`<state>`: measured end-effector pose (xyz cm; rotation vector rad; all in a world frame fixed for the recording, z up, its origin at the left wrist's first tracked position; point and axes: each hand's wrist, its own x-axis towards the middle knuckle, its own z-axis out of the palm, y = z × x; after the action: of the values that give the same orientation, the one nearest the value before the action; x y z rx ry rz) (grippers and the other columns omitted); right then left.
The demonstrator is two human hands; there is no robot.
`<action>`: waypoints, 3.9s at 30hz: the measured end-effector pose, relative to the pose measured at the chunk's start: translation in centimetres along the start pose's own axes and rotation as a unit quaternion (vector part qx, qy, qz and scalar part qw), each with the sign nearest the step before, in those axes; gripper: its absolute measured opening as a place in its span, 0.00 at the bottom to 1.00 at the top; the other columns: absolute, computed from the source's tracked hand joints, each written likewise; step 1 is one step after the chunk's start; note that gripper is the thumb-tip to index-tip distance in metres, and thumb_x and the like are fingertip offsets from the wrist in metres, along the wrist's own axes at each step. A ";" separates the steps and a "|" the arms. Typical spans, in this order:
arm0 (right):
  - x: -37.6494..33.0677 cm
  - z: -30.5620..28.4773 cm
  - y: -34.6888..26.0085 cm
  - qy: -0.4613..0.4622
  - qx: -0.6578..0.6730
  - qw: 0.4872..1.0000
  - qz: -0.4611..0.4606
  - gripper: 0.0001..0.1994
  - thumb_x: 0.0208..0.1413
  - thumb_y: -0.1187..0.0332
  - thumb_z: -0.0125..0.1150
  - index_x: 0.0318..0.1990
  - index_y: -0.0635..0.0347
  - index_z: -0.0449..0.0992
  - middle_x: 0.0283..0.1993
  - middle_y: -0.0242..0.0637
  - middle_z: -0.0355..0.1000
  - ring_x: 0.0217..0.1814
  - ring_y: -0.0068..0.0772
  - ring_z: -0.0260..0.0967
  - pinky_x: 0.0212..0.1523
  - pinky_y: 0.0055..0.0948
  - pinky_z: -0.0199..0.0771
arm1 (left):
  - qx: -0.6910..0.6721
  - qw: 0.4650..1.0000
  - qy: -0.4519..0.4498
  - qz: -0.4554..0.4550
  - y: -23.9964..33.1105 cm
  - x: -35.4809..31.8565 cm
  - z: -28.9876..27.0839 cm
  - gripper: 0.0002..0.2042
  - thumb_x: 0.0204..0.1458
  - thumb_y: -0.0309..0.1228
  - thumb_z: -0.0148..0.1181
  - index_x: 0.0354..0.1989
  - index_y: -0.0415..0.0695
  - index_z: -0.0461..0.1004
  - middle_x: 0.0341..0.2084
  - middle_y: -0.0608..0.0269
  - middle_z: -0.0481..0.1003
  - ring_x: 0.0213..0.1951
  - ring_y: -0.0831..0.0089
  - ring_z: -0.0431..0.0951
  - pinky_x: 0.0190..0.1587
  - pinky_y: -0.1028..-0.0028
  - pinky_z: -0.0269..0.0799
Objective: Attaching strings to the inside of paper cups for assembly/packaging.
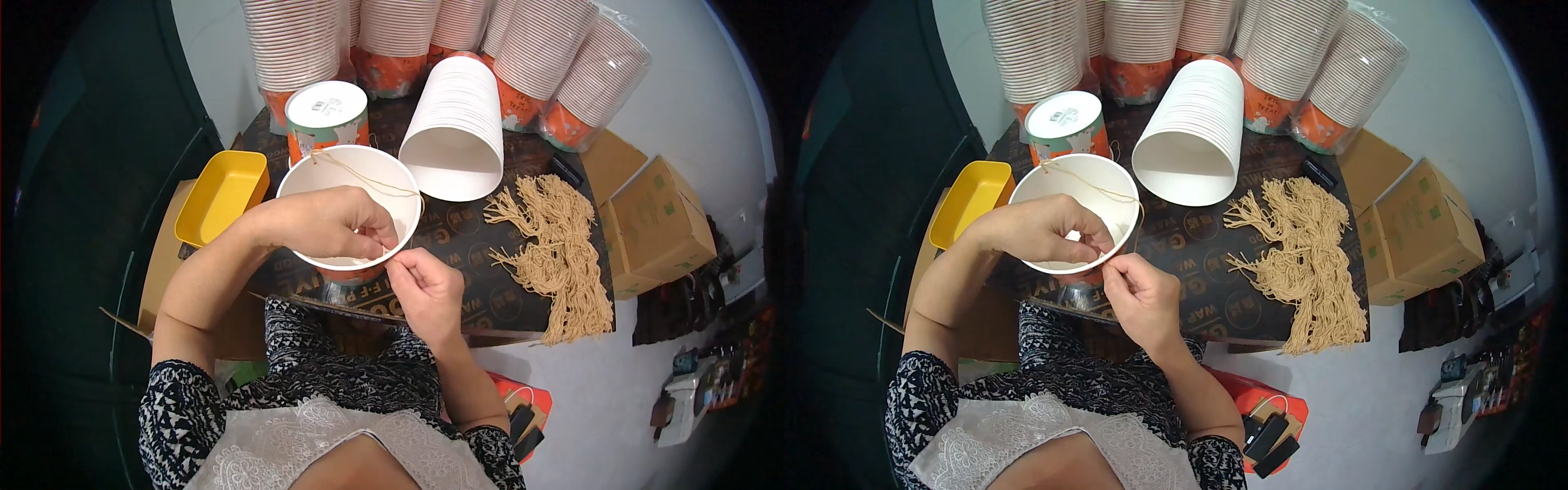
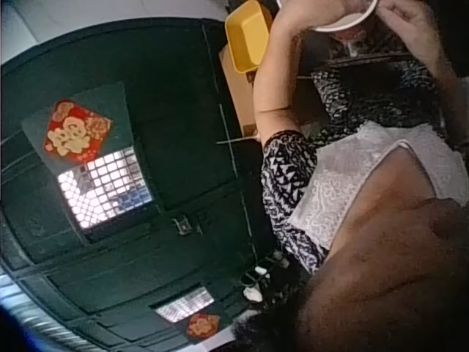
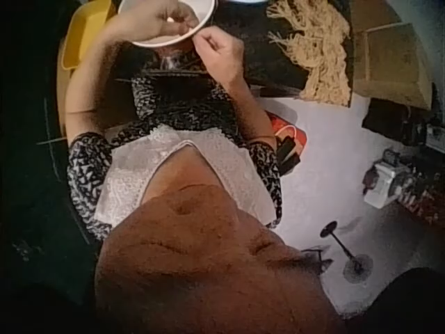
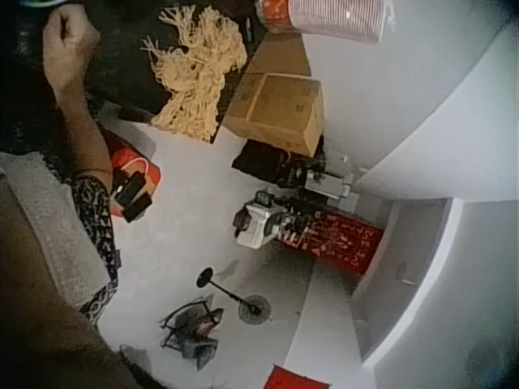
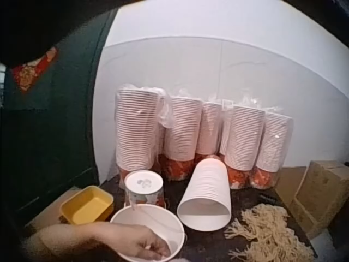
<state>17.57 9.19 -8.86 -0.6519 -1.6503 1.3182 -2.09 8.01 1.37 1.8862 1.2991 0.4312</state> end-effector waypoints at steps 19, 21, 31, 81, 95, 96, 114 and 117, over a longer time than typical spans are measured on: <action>0.3 -1.8 -0.8 0.000 -0.227 0.974 0.005 0.17 0.52 0.68 0.68 0.49 0.58 0.74 0.30 0.38 0.73 0.26 0.32 0.73 0.29 0.32 0.74 | 0.071 0.989 0.126 -0.018 0.0 -0.3 0.0 0.10 0.50 0.29 0.54 0.32 0.34 0.76 0.25 0.46 0.76 0.29 0.57 0.77 0.37 0.65 0.72; 0.3 -2.0 -1.7 0.011 -0.272 0.962 -0.014 0.12 0.54 0.70 0.66 0.45 0.57 0.76 0.34 0.39 0.74 0.28 0.38 0.75 0.30 0.34 0.74 | -0.003 0.988 0.152 -0.038 -0.5 -0.7 -0.5 0.10 0.50 0.30 0.54 0.31 0.35 0.77 0.24 0.53 0.77 0.28 0.65 0.76 0.35 0.67 0.72; 1.2 -2.1 -1.2 0.015 -0.291 0.945 -0.151 0.06 0.56 0.75 0.61 0.41 0.59 0.77 0.37 0.41 0.73 0.30 0.44 0.74 0.32 0.36 0.74 | -0.307 0.931 0.198 -0.024 -0.2 -0.2 1.1 0.10 0.57 0.27 0.54 0.24 0.35 0.74 0.24 0.58 0.78 0.19 0.82 0.70 0.21 0.81 0.64; 3.2 -1.9 -1.4 0.015 -0.273 0.894 -0.355 0.08 0.47 0.77 0.65 0.33 0.59 0.73 0.43 0.37 0.70 0.48 0.46 0.66 0.50 0.41 0.65 | -0.283 0.953 0.110 0.002 -0.4 1.0 1.8 0.04 0.49 0.17 0.63 0.31 0.36 0.73 0.24 0.62 0.76 0.26 0.78 0.75 0.30 0.79 0.71; 4.4 -2.5 -1.2 -0.027 -0.255 0.923 -0.288 0.06 0.51 0.78 0.59 0.38 0.67 0.75 0.44 0.41 0.69 0.53 0.48 0.61 0.56 0.43 0.59 | 0.169 0.918 0.303 0.192 0.5 0.7 4.5 0.08 0.48 0.20 0.62 0.33 0.36 0.68 0.30 0.46 0.73 0.34 0.50 0.77 0.35 0.60 0.73; 4.5 -2.6 -1.2 -0.027 -0.255 0.923 -0.288 0.06 0.51 0.78 0.59 0.38 0.67 0.75 0.44 0.41 0.69 0.53 0.48 0.61 0.56 0.43 0.59 | 0.169 0.918 0.303 0.192 0.6 0.6 4.6 0.08 0.48 0.20 0.62 0.33 0.36 0.68 0.30 0.46 0.73 0.34 0.50 0.77 0.35 0.60 0.73; 2.9 -2.7 -1.2 0.005 -0.148 0.963 -0.227 0.04 0.52 0.80 0.60 0.34 0.63 0.73 0.46 0.42 0.68 0.50 0.43 0.65 0.53 0.36 0.66 | 0.114 0.928 0.323 0.145 0.5 0.0 4.5 0.06 0.51 0.26 0.64 0.30 0.37 0.73 0.22 0.49 0.77 0.27 0.53 0.81 0.30 0.65 0.75; 2.7 -2.8 -1.0 0.005 -0.175 0.956 -0.237 0.05 0.53 0.81 0.59 0.36 0.64 0.73 0.46 0.43 0.68 0.49 0.43 0.66 0.52 0.35 0.67 | 0.057 0.950 0.294 0.090 1.0 -0.2 4.2 0.06 0.52 0.25 0.63 0.31 0.36 0.74 0.23 0.49 0.78 0.27 0.56 0.82 0.30 0.67 0.76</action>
<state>18.96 12.43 -6.95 -0.4201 -1.9028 0.6857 1.20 5.96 -0.47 2.0640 1.5533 1.1002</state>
